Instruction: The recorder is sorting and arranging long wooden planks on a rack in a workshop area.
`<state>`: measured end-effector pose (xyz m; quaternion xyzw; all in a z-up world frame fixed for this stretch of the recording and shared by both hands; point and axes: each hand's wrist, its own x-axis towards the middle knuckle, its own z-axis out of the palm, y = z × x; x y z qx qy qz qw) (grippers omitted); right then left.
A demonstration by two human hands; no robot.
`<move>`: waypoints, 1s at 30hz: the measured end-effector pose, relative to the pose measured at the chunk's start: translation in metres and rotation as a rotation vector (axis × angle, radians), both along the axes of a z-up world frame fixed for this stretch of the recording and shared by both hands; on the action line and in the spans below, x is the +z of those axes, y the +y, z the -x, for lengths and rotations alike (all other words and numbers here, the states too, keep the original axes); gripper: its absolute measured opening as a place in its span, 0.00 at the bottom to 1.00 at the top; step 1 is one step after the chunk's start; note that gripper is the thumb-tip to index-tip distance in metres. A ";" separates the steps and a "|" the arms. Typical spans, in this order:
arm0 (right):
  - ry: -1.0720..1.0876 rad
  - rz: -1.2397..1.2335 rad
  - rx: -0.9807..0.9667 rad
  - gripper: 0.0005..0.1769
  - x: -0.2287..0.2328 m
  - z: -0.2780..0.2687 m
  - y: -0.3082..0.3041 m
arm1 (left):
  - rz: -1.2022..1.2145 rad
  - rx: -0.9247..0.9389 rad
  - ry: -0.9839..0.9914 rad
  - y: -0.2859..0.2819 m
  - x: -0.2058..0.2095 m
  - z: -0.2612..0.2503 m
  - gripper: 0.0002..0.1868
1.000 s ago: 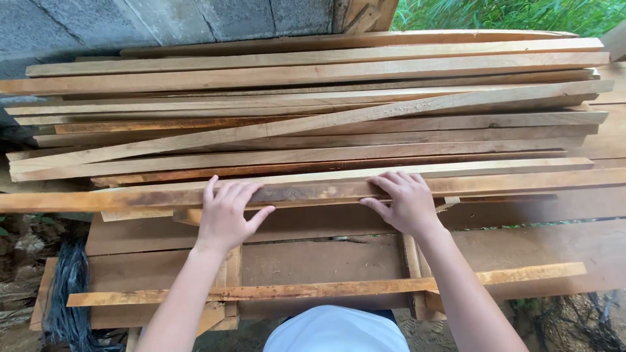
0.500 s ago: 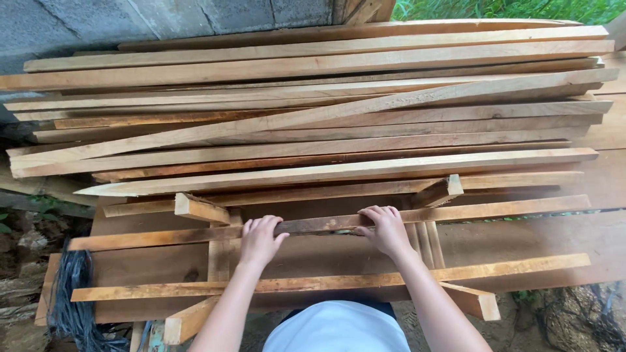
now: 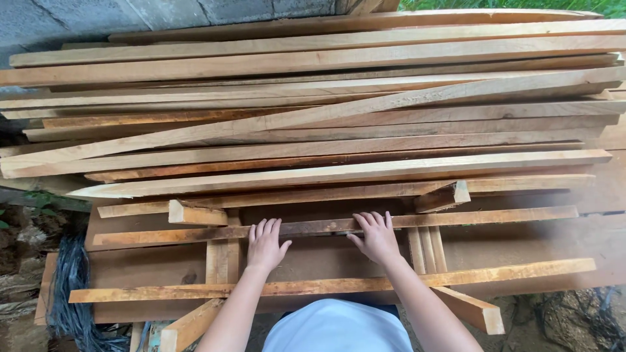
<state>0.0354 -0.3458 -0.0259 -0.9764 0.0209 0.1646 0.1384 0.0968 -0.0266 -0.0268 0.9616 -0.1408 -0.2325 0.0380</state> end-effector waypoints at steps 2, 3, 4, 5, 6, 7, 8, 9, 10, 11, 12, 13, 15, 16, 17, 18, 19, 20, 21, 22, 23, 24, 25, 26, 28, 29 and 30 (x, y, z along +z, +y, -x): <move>0.019 0.002 0.000 0.32 -0.003 0.003 -0.003 | -0.007 -0.015 0.003 0.005 -0.004 0.003 0.36; 0.034 0.003 0.005 0.29 -0.005 0.007 -0.004 | -0.014 -0.026 0.002 0.007 -0.005 0.007 0.35; 0.041 0.004 0.004 0.29 0.000 0.012 -0.004 | -0.013 -0.028 0.009 0.008 -0.005 0.012 0.35; 0.053 -0.020 0.009 0.28 0.006 0.013 -0.004 | -0.011 -0.003 0.037 0.009 -0.004 0.013 0.32; 0.065 -0.043 0.013 0.28 0.011 0.015 -0.004 | -0.009 0.022 0.066 0.009 -0.003 0.015 0.30; 0.061 -0.042 0.016 0.28 0.011 0.021 -0.005 | -0.007 0.025 0.062 0.011 -0.005 0.022 0.30; 0.085 -0.046 0.039 0.27 0.011 0.027 -0.004 | -0.016 0.027 0.082 0.014 -0.007 0.028 0.28; 0.113 -0.052 0.064 0.26 0.010 0.035 -0.003 | -0.028 0.031 0.105 0.018 -0.010 0.038 0.26; 0.113 -0.053 0.068 0.26 0.009 0.045 -0.002 | -0.029 0.035 0.105 0.021 -0.004 0.046 0.26; 0.158 -0.079 0.063 0.26 0.008 0.055 -0.002 | -0.041 0.023 0.131 0.023 0.002 0.053 0.25; 0.203 -0.105 0.059 0.26 0.007 0.064 -0.002 | -0.053 0.012 0.157 0.025 0.007 0.060 0.24; 0.204 -0.104 0.058 0.26 0.011 0.069 0.002 | -0.052 0.011 0.158 0.023 0.011 0.065 0.24; 0.033 -0.097 0.037 0.34 0.018 0.079 0.012 | -0.019 0.055 0.158 0.023 0.020 0.077 0.33; 0.032 -0.098 0.040 0.34 0.015 0.078 0.012 | -0.019 0.058 0.157 0.023 0.021 0.076 0.33; 0.040 -0.084 0.051 0.36 0.013 0.078 0.012 | -0.036 0.030 0.198 0.022 0.022 0.074 0.42; 0.048 -0.071 0.061 0.39 0.011 0.079 0.012 | -0.052 0.001 0.239 0.022 0.023 0.073 0.52; 0.046 -0.071 0.058 0.39 0.012 0.080 0.013 | -0.052 -0.002 0.237 0.020 0.023 0.073 0.52; 0.085 -0.041 0.086 0.45 0.013 0.081 0.015 | -0.097 -0.069 0.257 0.018 0.023 0.073 0.57; 0.124 -0.012 0.115 0.52 0.015 0.081 0.016 | -0.143 -0.135 0.277 0.016 0.024 0.073 0.63; 0.122 -0.012 0.114 0.52 0.015 0.088 0.020 | -0.143 -0.137 0.275 0.019 0.014 0.079 0.63; 0.034 -0.044 0.180 0.57 0.015 0.095 0.023 | -0.125 -0.169 0.207 0.022 0.003 0.086 0.65; -0.055 -0.075 0.246 0.62 0.015 0.102 0.026 | -0.106 -0.201 0.139 0.025 -0.008 0.092 0.68; -0.055 -0.077 0.246 0.62 0.009 0.106 0.027 | -0.108 -0.200 0.139 0.028 -0.019 0.097 0.68; -0.102 -0.038 0.236 0.65 0.003 0.110 0.029 | -0.101 -0.212 0.023 0.031 -0.030 0.102 0.63; -0.147 -0.002 0.224 0.68 -0.006 0.116 0.031 | -0.096 -0.226 -0.091 0.034 -0.044 0.111 0.58; -0.169 0.032 0.213 0.63 -0.008 0.116 0.032 | -0.087 -0.193 -0.105 0.033 -0.047 0.112 0.57; -0.192 0.066 0.202 0.60 -0.010 0.116 0.034 | -0.079 -0.160 -0.118 0.033 -0.049 0.113 0.55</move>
